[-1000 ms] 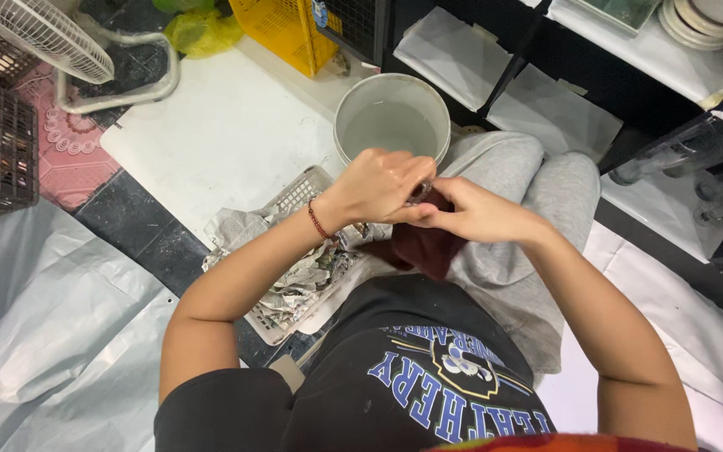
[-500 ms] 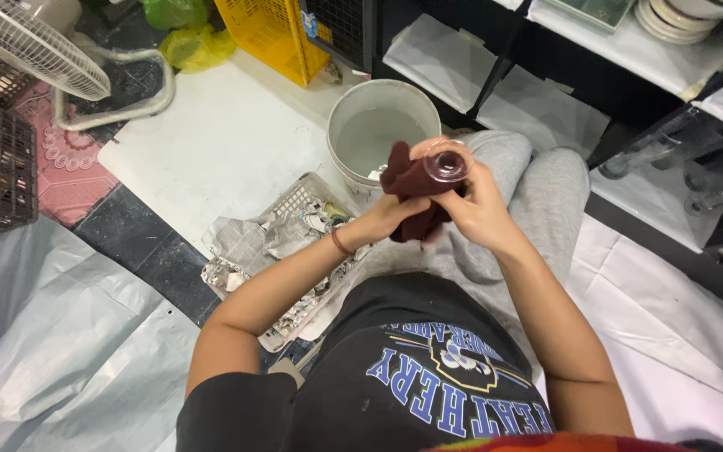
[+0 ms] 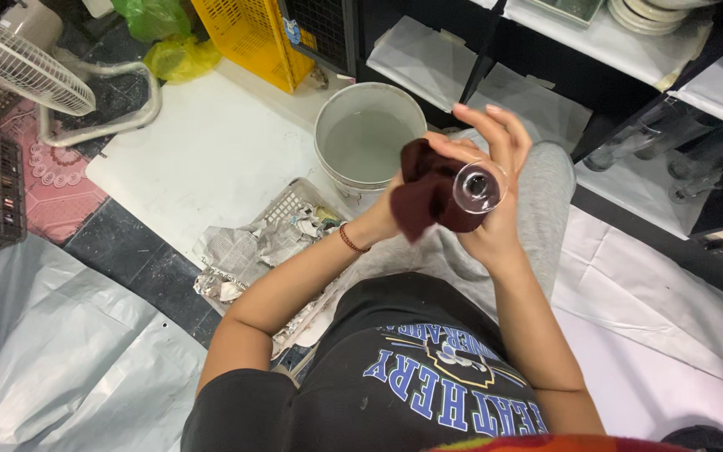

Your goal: The person washes several small dishes and a glass in a bucket of water, then dries them with a cloth and places them on a nearby shelf. The items include a square dish, a small round bowl, and a glass.

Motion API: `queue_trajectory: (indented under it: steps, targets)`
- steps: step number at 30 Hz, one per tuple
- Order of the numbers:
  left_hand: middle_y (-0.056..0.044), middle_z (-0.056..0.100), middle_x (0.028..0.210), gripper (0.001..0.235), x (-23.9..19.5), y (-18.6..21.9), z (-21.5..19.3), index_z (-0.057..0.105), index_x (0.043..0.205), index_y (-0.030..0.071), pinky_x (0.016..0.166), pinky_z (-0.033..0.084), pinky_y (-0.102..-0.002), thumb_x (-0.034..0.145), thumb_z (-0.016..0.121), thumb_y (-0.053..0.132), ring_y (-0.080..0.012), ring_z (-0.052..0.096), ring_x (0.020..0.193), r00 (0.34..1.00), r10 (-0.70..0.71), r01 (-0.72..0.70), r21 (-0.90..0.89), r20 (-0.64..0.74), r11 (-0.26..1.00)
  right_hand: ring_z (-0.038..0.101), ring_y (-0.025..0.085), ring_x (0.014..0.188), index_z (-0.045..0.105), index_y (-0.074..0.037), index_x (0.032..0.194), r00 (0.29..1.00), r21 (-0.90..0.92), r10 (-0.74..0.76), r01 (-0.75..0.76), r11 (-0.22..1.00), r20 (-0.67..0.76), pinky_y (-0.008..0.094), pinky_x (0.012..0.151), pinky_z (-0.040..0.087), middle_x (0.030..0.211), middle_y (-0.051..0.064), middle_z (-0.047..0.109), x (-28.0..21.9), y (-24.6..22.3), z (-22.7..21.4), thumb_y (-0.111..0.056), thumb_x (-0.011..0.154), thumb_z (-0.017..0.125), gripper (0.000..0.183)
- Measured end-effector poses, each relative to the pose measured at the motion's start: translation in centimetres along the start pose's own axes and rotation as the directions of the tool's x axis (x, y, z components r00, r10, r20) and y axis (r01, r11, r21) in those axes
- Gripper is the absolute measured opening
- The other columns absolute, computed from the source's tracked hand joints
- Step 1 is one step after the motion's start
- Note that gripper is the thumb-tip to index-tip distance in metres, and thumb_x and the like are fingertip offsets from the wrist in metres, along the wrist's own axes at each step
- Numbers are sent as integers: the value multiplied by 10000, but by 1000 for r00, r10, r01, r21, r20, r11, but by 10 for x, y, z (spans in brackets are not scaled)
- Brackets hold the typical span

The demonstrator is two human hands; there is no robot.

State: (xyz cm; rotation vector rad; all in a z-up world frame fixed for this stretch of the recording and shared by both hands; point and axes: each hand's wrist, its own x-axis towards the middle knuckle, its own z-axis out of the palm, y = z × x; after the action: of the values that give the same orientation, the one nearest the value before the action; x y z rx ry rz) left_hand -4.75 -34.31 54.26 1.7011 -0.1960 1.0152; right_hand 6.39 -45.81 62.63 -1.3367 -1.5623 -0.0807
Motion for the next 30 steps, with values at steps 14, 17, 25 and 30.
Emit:
queue_trajectory:
  steps: [14,17,25,30]
  targets:
    - [-94,447,1250,627,2,46,-42,402,1271,94,1031,516,-298,849,809,-127,-179,531,1113,978,37,-14,112,-204,994,627,202,1019,451,-38,1430,978,441,201,-204,874,54,312,883,531,1229,107,594,-29,33,1,-390,1066,478,507]
    - [-93,471,1209,675,-6,42,-29,411,1308,111,1029,498,-287,827,835,-97,-161,542,1123,965,6,-11,-17,-261,1000,614,193,1011,506,-24,1317,965,237,264,-257,937,3,300,928,497,1148,100,601,-42,32,30,-370,1137,388,407]
    - [-62,433,1525,1035,8,43,-19,163,1604,151,1223,362,-288,855,874,82,-127,465,1364,990,-143,134,-271,-13,953,589,203,1094,563,-22,1258,907,403,409,-339,850,-98,322,1011,480,1159,107,602,-67,62,74,-297,1184,299,389]
    - [-73,437,1559,1021,17,35,-18,189,1623,107,1276,344,-357,882,890,169,-166,435,1464,954,-299,295,-91,-35,951,626,184,1117,531,-54,1316,635,882,724,-464,79,270,353,970,524,1226,70,627,-77,88,79,-267,1096,368,347]
